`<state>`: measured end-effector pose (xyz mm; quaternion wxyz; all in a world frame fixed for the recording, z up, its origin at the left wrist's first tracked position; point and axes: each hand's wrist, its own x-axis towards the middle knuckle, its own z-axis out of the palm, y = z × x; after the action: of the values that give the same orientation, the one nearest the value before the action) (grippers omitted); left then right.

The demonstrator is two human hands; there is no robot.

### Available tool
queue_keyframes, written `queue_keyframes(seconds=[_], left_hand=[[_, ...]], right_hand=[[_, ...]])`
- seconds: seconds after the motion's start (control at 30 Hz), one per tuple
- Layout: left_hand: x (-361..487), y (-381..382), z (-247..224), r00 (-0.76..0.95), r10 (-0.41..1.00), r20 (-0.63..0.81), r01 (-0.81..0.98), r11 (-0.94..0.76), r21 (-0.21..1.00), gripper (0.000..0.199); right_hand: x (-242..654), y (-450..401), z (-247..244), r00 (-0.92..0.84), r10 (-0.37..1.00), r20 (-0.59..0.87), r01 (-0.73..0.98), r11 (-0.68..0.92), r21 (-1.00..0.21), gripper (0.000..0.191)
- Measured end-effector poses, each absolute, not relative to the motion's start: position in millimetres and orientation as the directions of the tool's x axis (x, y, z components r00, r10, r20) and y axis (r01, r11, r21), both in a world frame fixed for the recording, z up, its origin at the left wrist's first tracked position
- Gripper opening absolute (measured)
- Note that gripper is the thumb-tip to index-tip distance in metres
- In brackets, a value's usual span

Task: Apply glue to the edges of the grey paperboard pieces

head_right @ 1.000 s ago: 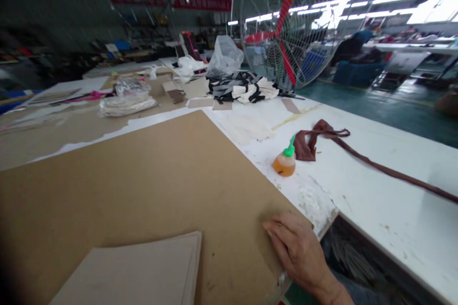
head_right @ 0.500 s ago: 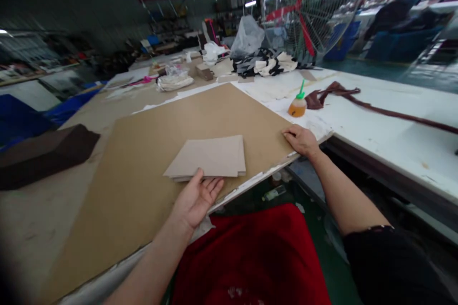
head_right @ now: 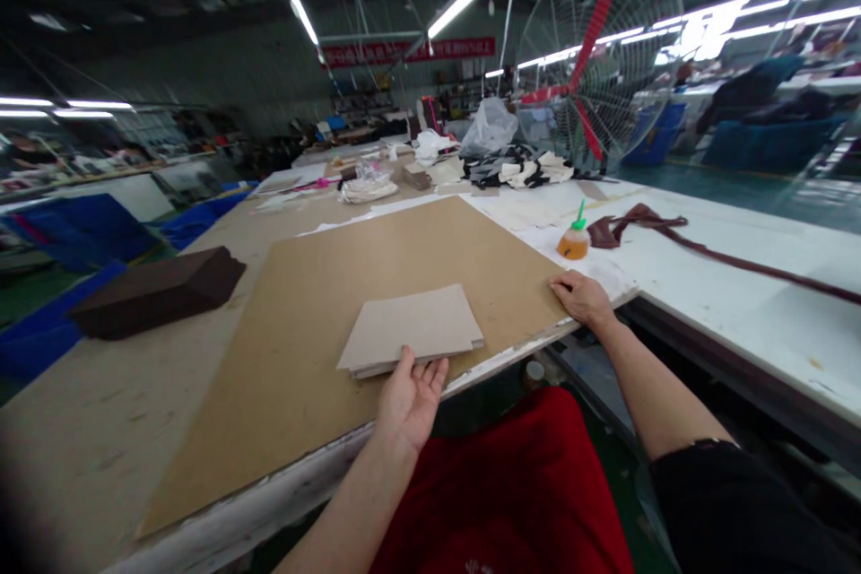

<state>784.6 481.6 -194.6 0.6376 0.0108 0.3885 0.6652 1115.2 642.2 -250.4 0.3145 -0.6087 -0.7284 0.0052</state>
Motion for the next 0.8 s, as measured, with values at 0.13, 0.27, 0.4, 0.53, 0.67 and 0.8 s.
queue_keyframes(seconds=[0.13, 0.27, 0.4, 0.53, 0.67, 0.8], left_hand=[[785.2, 479.7, -194.8, -0.206, 0.856, -0.474, -0.831, 0.102, 0.546, 0.022], [778.9, 477.9, -190.9, -0.168, 0.84, -0.515, -0.799, 0.19, 0.57, 0.031], [767.4, 475.9, -188.2, -0.057, 0.818, -0.572, -0.756, 0.339, 0.56, 0.043], [754.0, 475.0, -190.1, 0.057, 0.789, -0.611, -0.727, 0.452, 0.516, 0.048], [742.3, 464.6, -188.8, 0.303, 0.762, -0.572, -0.631, 0.611, 0.479, 0.045], [725.4, 443.7, -173.8, 0.627, 0.678, -0.385, -0.417, 0.709, 0.569, 0.032]], right_hand=[[1119.5, 645.9, -256.7, -0.06, 0.88, 0.471, 0.884, 0.266, -0.384, 0.032], [1122.8, 648.6, -260.3, -0.053, 0.88, 0.472, 0.886, 0.259, -0.384, 0.031], [1124.5, 648.9, -259.9, -0.059, 0.887, 0.459, 0.883, 0.26, -0.39, 0.03], [1126.2, 648.2, -261.0, -0.051, 0.887, 0.459, 0.882, 0.256, -0.397, 0.03], [1128.9, 648.9, -264.0, -0.021, 0.884, 0.467, 0.888, 0.231, -0.398, 0.029], [1133.0, 650.3, -265.8, 0.018, 0.888, 0.459, 0.893, 0.192, -0.406, 0.032]])
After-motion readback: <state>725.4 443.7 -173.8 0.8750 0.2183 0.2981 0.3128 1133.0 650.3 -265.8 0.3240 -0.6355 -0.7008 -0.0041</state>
